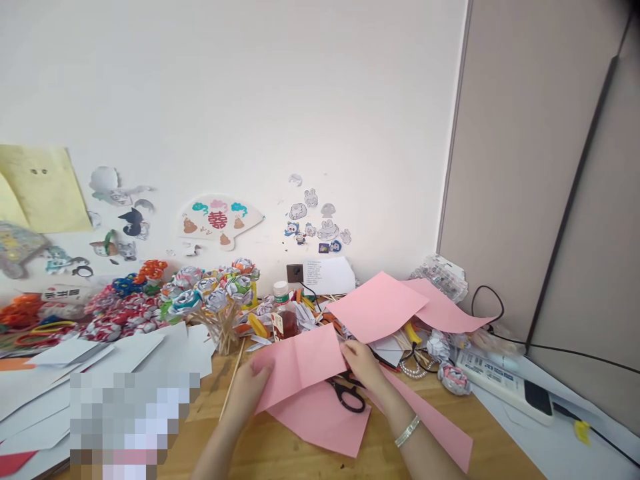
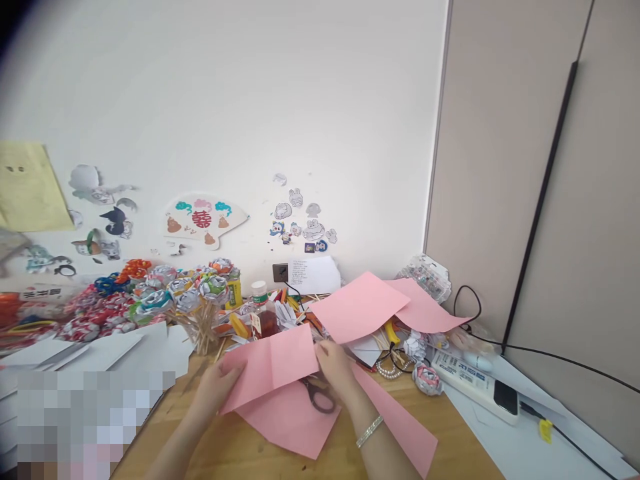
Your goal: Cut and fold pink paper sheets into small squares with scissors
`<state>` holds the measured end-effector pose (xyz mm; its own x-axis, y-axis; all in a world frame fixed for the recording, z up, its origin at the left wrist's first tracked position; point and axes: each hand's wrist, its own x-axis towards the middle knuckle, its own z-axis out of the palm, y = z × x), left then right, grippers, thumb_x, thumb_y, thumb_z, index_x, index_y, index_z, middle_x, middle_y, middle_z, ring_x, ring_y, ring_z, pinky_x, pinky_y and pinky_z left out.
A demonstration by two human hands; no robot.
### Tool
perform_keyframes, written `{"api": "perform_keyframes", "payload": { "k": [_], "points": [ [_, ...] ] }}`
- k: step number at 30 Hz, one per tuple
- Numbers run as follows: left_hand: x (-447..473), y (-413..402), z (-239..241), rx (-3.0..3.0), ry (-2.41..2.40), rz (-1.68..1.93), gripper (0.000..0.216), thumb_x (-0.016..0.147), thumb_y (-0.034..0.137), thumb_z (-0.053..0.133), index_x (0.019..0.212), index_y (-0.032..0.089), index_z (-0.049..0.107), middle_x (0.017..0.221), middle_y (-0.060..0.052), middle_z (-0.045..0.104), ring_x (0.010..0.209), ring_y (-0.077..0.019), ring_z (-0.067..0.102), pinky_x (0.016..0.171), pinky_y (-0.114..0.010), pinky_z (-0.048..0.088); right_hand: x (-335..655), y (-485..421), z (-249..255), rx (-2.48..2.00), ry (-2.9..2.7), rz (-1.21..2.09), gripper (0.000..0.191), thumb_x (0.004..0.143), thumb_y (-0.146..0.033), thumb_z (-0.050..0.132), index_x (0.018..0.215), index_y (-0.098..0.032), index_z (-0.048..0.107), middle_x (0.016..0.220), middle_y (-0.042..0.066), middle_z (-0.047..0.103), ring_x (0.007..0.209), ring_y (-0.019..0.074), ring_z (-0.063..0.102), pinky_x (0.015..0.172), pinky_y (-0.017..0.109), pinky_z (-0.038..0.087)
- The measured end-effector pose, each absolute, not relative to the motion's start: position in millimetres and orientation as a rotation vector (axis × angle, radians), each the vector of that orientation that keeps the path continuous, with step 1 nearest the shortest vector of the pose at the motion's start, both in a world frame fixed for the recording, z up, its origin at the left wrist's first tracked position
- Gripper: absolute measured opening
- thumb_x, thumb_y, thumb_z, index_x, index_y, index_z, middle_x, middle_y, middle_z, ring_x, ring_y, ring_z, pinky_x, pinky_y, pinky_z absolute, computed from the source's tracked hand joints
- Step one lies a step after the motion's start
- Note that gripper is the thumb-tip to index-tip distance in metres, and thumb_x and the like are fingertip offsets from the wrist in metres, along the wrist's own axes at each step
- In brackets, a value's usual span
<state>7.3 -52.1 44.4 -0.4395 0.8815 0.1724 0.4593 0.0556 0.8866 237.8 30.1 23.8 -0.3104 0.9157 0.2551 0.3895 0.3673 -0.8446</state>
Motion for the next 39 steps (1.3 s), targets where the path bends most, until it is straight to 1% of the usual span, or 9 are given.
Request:
{"api": "perform_keyframes", "payload": {
  "k": [3,10,16,19,24,29,33,36,39],
  "points": [
    [-1.7,-48.4,41.8,1.411,2.077,1.399,0.029,0.072,0.022,0.048,0.094,0.017,0.066,0.094,-0.009,0.07,0.092,-0.0278,0.061,0.078,-0.035,0.045,239.5,26.7,24.7,-1.243,-2.059,0.731,0.018,0.068,-0.026,0.058,0.081,-0.018,0.066,0.078,0.007,0.063,0.08,0.0238,0.056,0.072,0.032,0.038],
    [-11.5,-49.1,42.8,1.528,2.155,1.364,0.035,0.07,0.017,0.043,0.096,0.02,0.067,0.089,-0.005,0.072,0.088,-0.0235,0.063,0.074,-0.029,0.047,247.2,17.6,20.9,-1.403,-2.409,0.464,0.078,0.054,-0.016,0.065,0.127,-0.031,0.042,0.104,0.01,0.056,0.095,0.0284,0.053,0.072,0.032,0.038],
    [-11.5,-52.4,57.4,1.365,2.108,1.501,0.039,0.074,0.034,0.043,0.101,0.013,0.062,0.098,-0.008,0.07,0.089,-0.0244,0.064,0.07,-0.03,0.051,254.3,20.1,18.9,-1.405,-2.513,0.359,0.068,0.057,-0.026,0.064,0.123,-0.023,0.048,0.099,0.011,0.057,0.083,0.0256,0.057,0.065,0.029,0.04],
    [-10.9,-50.3,73.7,1.302,2.092,1.571,0.038,0.071,0.037,0.048,0.097,0.015,0.063,0.094,-0.008,0.071,0.086,-0.0258,0.065,0.068,-0.031,0.051,261.5,17.2,28.1,-1.159,-2.49,0.536,0.06,0.062,-0.018,0.059,0.12,-0.023,0.051,0.097,0.009,0.06,0.081,0.0219,0.056,0.066,0.027,0.041],
    [-5.9,-46.7,120.7,1.493,2.149,1.558,0.033,0.069,0.031,0.045,0.09,0.017,0.067,0.085,-0.004,0.072,0.081,-0.0252,0.065,0.067,-0.031,0.05,271.6,9.8,37.5,-0.792,-2.233,1.221,0.061,0.068,-0.009,0.048,0.127,-0.024,0.043,0.094,0.001,0.062,0.082,0.0153,0.056,0.07,0.023,0.041],
    [11.4,-50.6,165.3,1.65,2.359,1.48,0.039,0.071,0.024,0.038,0.098,0.021,0.067,0.081,-0.003,0.071,0.078,-0.023,0.063,0.065,-0.028,0.047,260.4,1.5,28.8,-0.666,-2.071,1.612,0.078,0.056,-0.009,0.064,0.128,-0.023,0.038,0.095,0.003,0.057,0.08,0.0159,0.053,0.067,0.024,0.041],
    [24.4,-55.6,181.1,1.612,2.399,1.492,0.041,0.07,0.025,0.038,0.1,0.021,0.066,0.082,-0.002,0.07,0.076,-0.0229,0.062,0.061,-0.027,0.046,253.7,-8.1,29.8,-0.626,-2.018,1.688,0.085,0.046,-0.028,0.08,0.12,-0.019,0.039,0.094,0.002,0.05,0.081,0.0164,0.047,0.07,0.027,0.04],
    [29.7,-59.4,185.5,1.605,2.355,1.478,0.041,0.069,0.025,0.04,0.099,0.02,0.067,0.076,-0.002,0.069,0.073,-0.0227,0.062,0.057,-0.027,0.045,251.6,-14.9,30.6,-0.513,-2.053,1.672,0.077,0.051,-0.051,0.075,0.113,-0.019,0.041,0.09,0.001,0.047,0.079,0.0152,0.046,0.07,0.027,0.038],
    [34.5,-62.9,187.1,1.615,2.334,1.463,0.039,0.067,0.025,0.04,0.095,0.021,0.068,0.069,0.0,0.067,0.069,-0.0219,0.061,0.054,-0.026,0.044,244.5,-21.3,26.8,-0.466,-1.994,1.666,0.076,0.054,-0.057,0.071,0.113,-0.021,0.041,0.085,0.0,0.048,0.073,0.0139,0.047,0.066,0.026,0.038]
  ]
}}
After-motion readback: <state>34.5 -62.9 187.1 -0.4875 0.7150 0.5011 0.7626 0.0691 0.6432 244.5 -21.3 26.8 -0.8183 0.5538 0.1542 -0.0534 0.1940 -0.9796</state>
